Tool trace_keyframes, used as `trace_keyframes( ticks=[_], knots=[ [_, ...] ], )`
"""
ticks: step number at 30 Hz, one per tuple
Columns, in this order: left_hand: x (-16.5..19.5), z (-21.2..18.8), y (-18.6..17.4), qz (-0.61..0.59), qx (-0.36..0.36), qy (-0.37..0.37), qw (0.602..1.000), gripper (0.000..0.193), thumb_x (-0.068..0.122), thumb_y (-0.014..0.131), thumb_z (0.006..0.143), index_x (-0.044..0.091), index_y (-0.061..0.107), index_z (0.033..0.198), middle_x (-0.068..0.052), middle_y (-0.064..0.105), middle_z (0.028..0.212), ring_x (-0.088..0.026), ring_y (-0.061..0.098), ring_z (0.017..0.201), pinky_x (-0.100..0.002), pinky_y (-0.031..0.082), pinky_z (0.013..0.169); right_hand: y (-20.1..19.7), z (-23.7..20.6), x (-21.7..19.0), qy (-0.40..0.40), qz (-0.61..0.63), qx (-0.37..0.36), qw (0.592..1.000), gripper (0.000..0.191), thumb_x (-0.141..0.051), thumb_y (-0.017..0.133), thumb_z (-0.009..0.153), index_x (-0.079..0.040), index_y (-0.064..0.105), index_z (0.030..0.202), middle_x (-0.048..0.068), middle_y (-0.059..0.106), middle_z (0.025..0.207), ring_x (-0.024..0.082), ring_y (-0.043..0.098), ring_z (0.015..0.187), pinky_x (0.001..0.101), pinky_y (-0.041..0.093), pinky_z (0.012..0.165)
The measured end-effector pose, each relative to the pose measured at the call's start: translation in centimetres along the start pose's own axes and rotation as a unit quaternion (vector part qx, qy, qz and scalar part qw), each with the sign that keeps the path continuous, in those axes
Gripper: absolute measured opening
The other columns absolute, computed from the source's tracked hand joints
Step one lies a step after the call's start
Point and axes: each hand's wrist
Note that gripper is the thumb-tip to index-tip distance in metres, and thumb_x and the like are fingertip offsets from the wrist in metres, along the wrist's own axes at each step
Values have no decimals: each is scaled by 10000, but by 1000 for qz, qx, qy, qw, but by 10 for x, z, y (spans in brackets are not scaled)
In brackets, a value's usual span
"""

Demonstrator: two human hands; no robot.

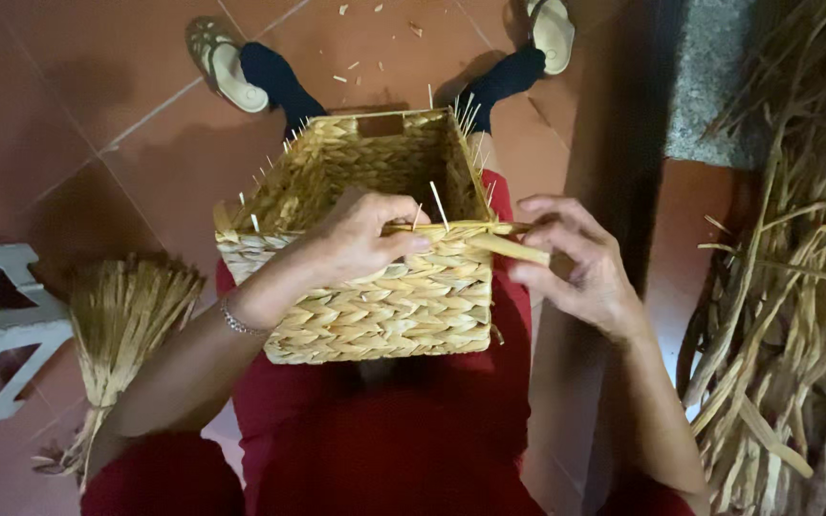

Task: The person sits on the floor weaving a water hyacinth basket, wrapping and tucking flat fiber strips around the basket rim by hand. They reach to a pile of dried strips beside them, pull out new strips, weave them along the edge, and occasionally cut a strip with scissors.

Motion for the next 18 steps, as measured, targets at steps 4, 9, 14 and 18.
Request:
trace_keyframes(
  ticks=[4,9,14,18],
  knots=[
    [-4,6,2,-41,10,79,996,243,267,715,905,62,773,1023,-70,778,810,-118,686,682,-329,554,648,5,1,1,-47,-167,42,984,215,-180,737,979,15,687,1054,155,733,1136,184,676,1058,336,565,904],
    [-4,7,0,-75,-11,68,995,263,275,683,939,61,768,1066,-69,775,797,-88,663,689,-304,549,628,16,-5,49,190,8,38,981,225,-190,611,1054,2,715,1002,30,717,812,92,653,719,241,546,645],
    [4,2,-7,-75,8,5,997,339,296,591,1013,96,720,1254,-111,730,788,-124,635,653,-297,524,600,42,-15,97,280,295,43,912,287,-190,623,1125,-15,684,906,-40,586,694,40,471,582,206,368,521],
    [-5,-35,-22,-78,124,48,988,419,250,544,1061,111,540,1456,-44,732,1159,-152,661,798,-307,577,648,40,-14,121,314,208,20,926,232,-179,604,1037,-61,702,863,-32,624,674,30,529,552,212,428,483]
  ],
)
Point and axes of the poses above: each hand's wrist, its own z-axis towards the middle knuckle, its own y-axis out of the palm, x = y × z
